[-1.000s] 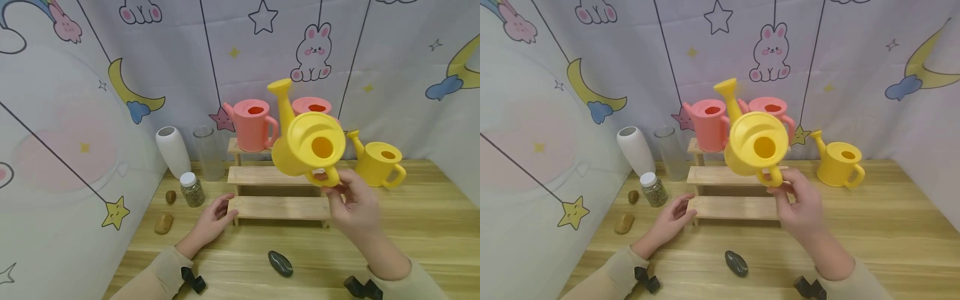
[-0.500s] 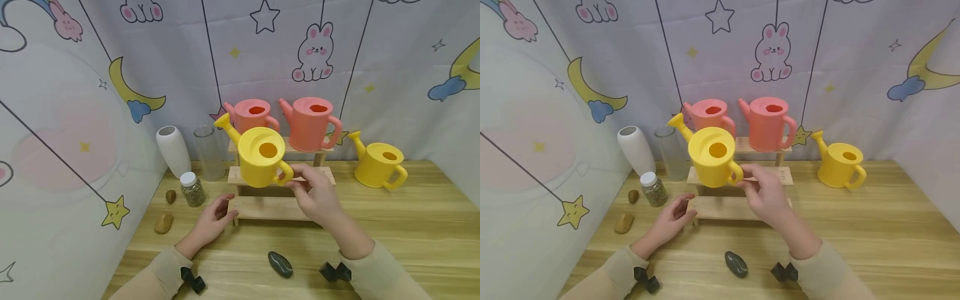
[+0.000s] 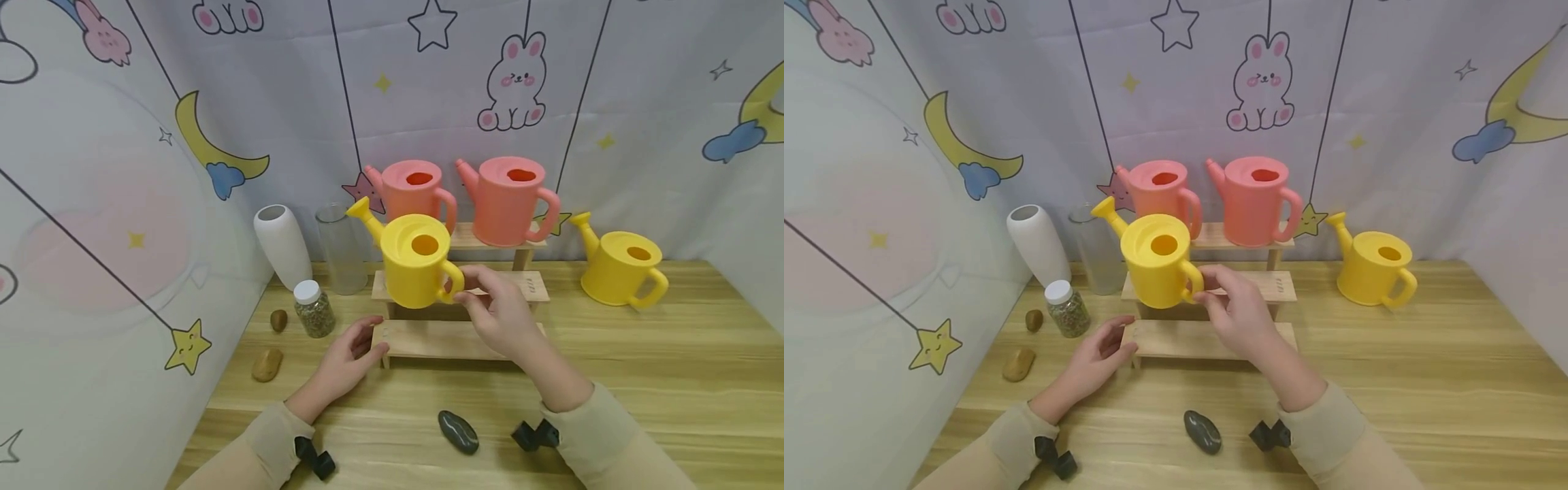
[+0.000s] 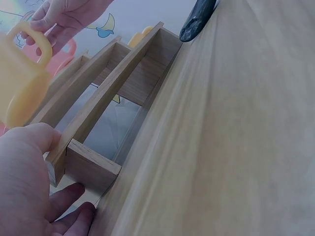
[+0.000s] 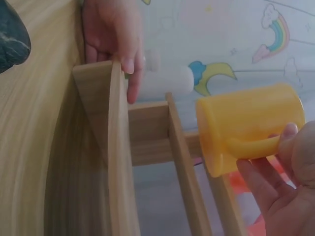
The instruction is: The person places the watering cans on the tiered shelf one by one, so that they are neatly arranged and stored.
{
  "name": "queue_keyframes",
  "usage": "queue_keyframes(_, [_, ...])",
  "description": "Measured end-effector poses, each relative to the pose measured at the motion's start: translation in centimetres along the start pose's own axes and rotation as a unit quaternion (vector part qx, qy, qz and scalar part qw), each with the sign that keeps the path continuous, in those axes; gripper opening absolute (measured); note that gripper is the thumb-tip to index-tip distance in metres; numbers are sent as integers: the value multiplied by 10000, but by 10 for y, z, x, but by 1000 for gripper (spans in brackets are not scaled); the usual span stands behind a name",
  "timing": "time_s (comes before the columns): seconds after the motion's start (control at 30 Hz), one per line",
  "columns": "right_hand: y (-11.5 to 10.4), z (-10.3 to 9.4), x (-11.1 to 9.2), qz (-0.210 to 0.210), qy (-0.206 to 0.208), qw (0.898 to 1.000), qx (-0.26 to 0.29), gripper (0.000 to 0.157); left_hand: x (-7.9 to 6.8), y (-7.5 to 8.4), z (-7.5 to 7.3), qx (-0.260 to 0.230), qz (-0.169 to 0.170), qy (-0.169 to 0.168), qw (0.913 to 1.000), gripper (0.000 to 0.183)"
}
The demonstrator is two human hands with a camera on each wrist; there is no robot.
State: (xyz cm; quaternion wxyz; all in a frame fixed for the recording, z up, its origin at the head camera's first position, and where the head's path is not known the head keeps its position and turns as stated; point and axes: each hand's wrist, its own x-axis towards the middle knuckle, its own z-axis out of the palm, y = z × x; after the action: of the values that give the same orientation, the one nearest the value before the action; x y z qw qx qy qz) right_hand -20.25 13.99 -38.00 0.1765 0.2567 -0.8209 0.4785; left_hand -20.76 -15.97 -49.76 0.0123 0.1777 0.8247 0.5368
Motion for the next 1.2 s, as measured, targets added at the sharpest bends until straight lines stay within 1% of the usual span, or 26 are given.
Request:
queue_keyframes(0.2, [2, 1, 0, 343, -216, 9992, -55, 18, 0, 1, 2, 24, 2, 16, 10000, 52])
queue_keyframes(0.4, [5, 2, -2, 479, -277, 9985, -41, 21, 1, 2, 3, -14, -138, -37, 9999, 53])
queue_keyframes(0.53, [5, 3, -2, 507, -258, 9984, -4, 21, 1, 3, 3, -20, -194, -70, 9998, 53])
queue_keyframes(0.77, [7, 6, -2, 547, -146, 9984, 10, 24, 0, 2, 3, -25, -54, -36, 10000, 53])
queue_keyframes(0.9, [7, 8, -2, 571, -70, 9983, 51, 28, 0, 1, 2, -15, -36, -5, 10000, 53])
queue_keyframes(1.2, [5, 12, -3, 650, 94, 9978, 58, 30, 0, 2, 0, 12, -131, -10, 9999, 51])
